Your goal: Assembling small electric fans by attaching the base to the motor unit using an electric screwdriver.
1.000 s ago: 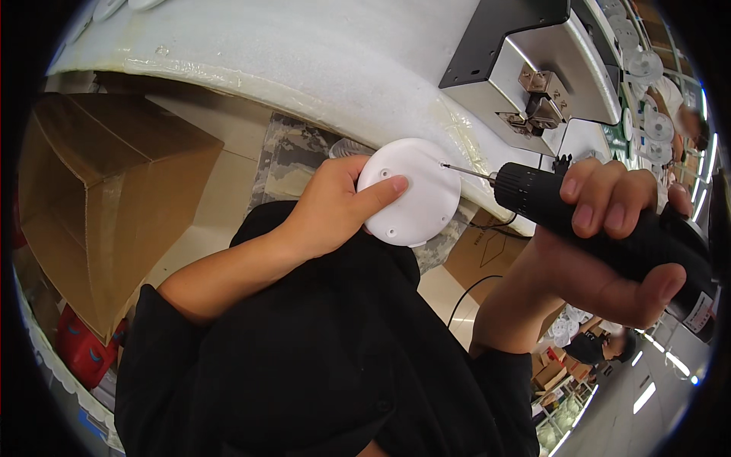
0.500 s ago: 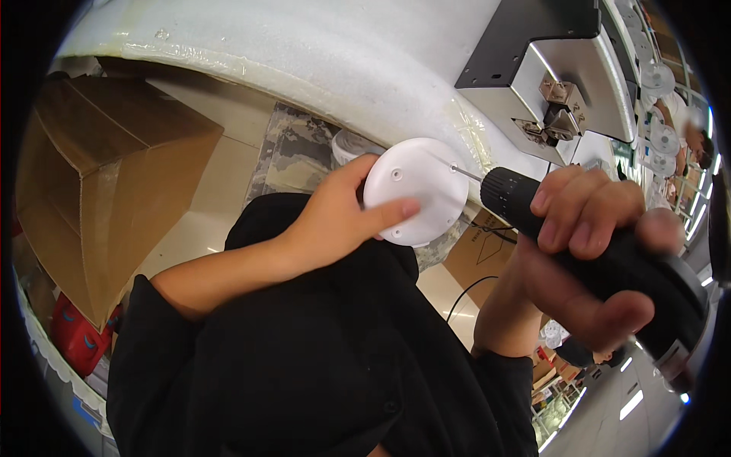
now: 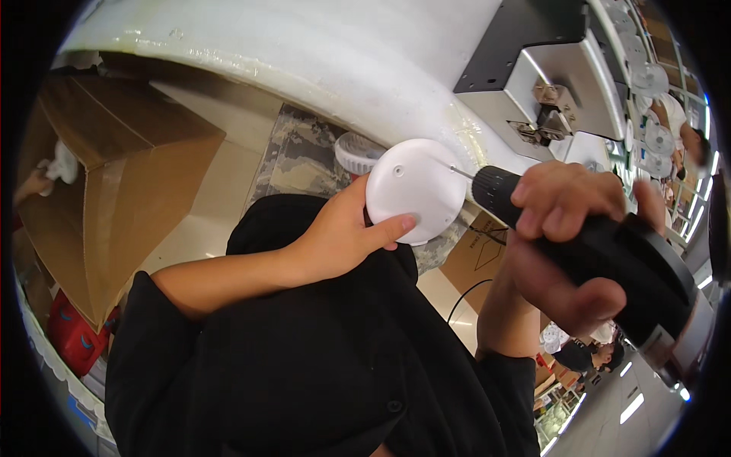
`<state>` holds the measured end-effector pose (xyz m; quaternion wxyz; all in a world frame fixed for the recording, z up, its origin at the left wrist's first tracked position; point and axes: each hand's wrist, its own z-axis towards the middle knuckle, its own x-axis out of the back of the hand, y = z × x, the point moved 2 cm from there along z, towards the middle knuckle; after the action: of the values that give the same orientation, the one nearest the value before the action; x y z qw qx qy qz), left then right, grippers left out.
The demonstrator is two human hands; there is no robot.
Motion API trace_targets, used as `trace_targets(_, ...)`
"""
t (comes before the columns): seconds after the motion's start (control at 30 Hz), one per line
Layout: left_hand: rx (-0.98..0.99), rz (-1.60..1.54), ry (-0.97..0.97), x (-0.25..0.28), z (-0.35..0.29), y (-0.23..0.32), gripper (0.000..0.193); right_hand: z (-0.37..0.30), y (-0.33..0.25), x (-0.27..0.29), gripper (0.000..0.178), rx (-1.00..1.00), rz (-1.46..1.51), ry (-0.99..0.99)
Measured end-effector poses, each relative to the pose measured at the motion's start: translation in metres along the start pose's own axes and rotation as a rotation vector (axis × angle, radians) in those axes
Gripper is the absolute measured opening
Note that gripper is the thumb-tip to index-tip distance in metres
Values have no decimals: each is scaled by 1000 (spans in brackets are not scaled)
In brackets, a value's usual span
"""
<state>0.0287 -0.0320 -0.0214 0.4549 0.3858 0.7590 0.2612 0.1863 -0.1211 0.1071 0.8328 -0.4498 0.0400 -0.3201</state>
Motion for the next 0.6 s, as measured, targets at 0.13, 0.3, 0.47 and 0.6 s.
trace_targets(0.13,-92,77,-13,2,11,0,49,5,-32,23,86,9,91,-203)
trace_targets(0.3,-190,260,-35,8,10,8,38,17,-40,46,61,74,-75,412)
trace_targets(0.47,90,-7,73,9,11,19,32,28,-30,58,53,83,-62,514)
trace_targets(0.6,-7,-71,100,6,10,17,33,34,-23,61,50,78,-109,476)
